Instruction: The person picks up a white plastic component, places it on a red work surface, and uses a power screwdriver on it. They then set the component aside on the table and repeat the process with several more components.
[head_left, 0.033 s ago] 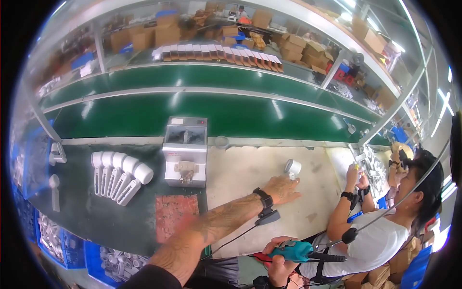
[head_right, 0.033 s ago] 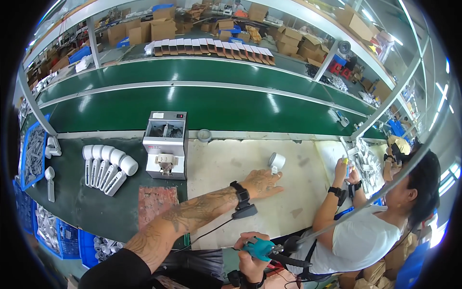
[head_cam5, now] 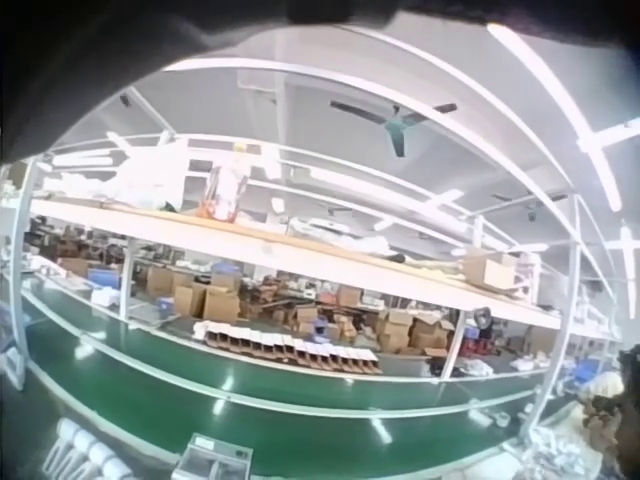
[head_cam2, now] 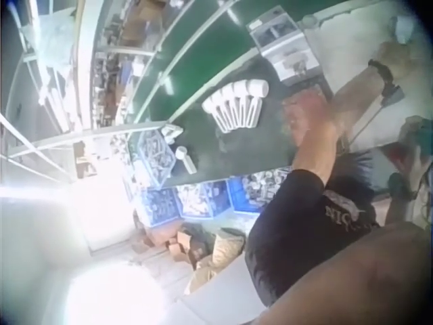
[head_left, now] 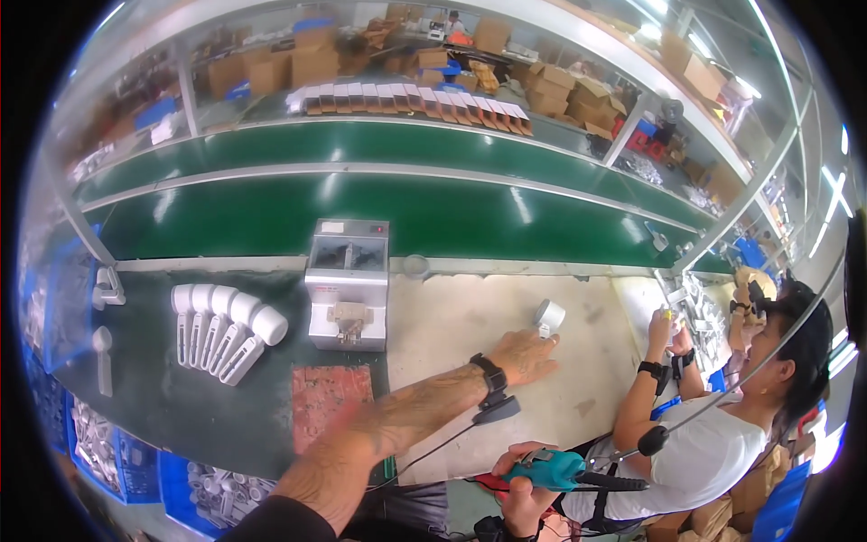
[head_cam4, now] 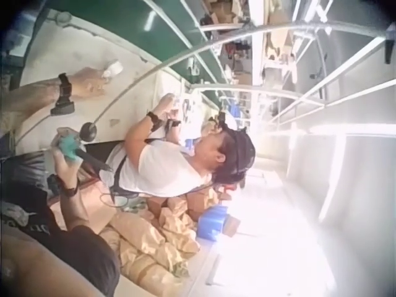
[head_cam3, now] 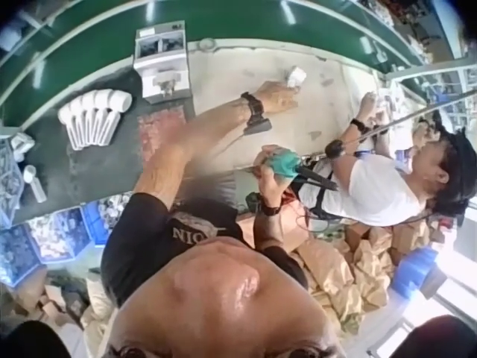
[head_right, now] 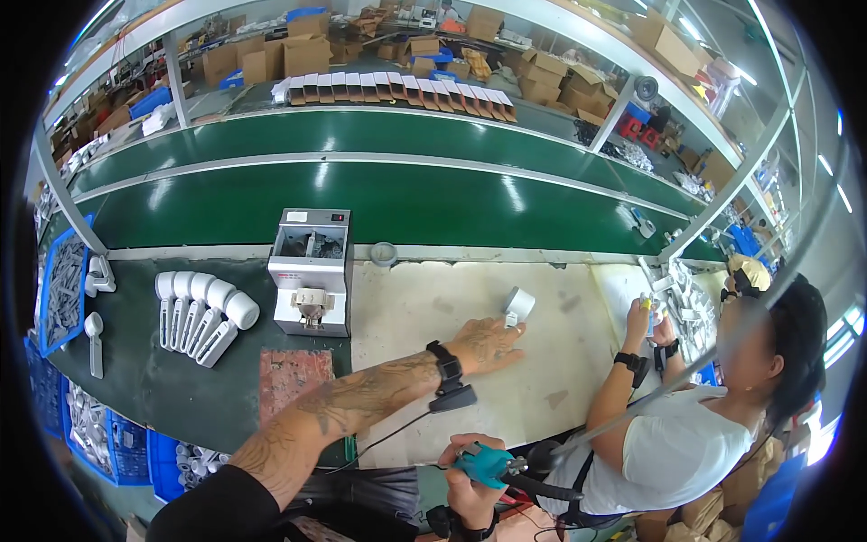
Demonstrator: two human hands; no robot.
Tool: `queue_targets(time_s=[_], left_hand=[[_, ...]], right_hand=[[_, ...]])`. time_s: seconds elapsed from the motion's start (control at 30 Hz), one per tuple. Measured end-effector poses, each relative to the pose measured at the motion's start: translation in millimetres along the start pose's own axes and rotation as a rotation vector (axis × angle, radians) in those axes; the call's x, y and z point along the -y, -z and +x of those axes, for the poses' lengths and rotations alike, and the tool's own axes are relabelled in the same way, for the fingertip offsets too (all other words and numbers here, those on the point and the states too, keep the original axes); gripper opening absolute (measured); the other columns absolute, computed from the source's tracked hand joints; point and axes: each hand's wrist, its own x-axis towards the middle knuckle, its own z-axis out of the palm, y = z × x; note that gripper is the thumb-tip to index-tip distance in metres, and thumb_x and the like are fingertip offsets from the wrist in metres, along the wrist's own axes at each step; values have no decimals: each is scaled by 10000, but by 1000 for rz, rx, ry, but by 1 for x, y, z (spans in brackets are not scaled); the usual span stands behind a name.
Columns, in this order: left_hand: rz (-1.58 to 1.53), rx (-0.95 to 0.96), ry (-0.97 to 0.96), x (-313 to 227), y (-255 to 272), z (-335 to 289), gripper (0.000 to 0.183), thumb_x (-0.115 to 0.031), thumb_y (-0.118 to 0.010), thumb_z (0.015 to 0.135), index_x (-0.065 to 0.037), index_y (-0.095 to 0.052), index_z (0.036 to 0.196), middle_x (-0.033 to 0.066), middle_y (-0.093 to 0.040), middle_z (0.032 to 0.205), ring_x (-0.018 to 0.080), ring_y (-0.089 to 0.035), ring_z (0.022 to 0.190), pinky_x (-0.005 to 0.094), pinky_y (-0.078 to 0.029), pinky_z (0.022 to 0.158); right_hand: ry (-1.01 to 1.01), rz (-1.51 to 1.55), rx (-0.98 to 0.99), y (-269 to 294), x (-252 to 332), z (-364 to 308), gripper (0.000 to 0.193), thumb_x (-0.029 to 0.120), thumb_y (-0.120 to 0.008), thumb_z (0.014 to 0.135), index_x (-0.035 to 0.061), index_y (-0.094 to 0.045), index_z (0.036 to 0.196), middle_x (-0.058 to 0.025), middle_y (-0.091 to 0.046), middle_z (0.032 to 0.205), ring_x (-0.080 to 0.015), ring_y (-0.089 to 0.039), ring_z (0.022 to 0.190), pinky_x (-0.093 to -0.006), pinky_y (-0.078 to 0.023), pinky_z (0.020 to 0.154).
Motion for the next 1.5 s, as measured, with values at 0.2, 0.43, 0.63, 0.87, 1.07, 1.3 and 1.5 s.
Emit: queue_targets(time_s=[0.2,0.43,0.63,0.87,1.07,1.3,1.5], left_hand=[[111,-283,-364,45,14,-84,363,-161,-546,881,-51,-553,1227,137,-639,842,349,-642,747,478,-533,675],[224,-12,51,29,61,-163,365,-160,-555,890,9,-504,1209,176,-635,940,333,-659,909,428,-544,713],[80,-377,-176,50,39,-160,286,-247,-644,897,-36,-587,1081,126,-649,945,317,-639,922,419,-533,759],[-122,-404,-182,58,81,-217,348,-295,-637,916,-52,-604,1162,131,-657,1022,297,-629,959,422,-531,762],[-99,-346,14,60,108,-269,323,-251,-753,837,-49,-692,1082,130,-706,985,311,-673,829,416,-535,735],[66,-441,0,70,105,-300,351,-260,-768,816,-89,-682,1111,70,-699,1020,253,-674,911,430,-493,680],[101,-582,-19,84,95,-305,364,-241,-782,774,-118,-677,1100,57,-680,1076,239,-662,982,411,-486,727]], right_hand=[[18,167,7,-2,-14,5,603,411,-818,806,-66,-572,1081,-95,-634,772,-166,-638,676,-278,-500,609],[-46,27,93,-29,-21,14,623,527,-735,846,-40,-577,1049,-54,-599,708,-150,-609,621,-259,-421,553],[-29,40,175,-49,-26,13,516,392,-734,856,-55,-591,1069,-58,-623,733,-140,-601,651,-268,-452,595],[-88,175,232,-60,-37,8,451,287,-724,880,-44,-580,1152,-115,-675,866,-177,-648,780,-298,-487,702],[-78,139,349,-98,-44,27,334,162,-625,920,-30,-551,1183,-124,-680,951,-180,-646,907,-310,-480,811],[-64,119,289,-113,-44,21,428,277,-646,931,-25,-532,1211,-108,-669,909,-170,-626,826,-302,-477,750],[-60,193,145,-117,-25,21,670,527,-632,925,-41,-502,1255,-92,-621,857,-172,-599,777,-294,-469,697]])
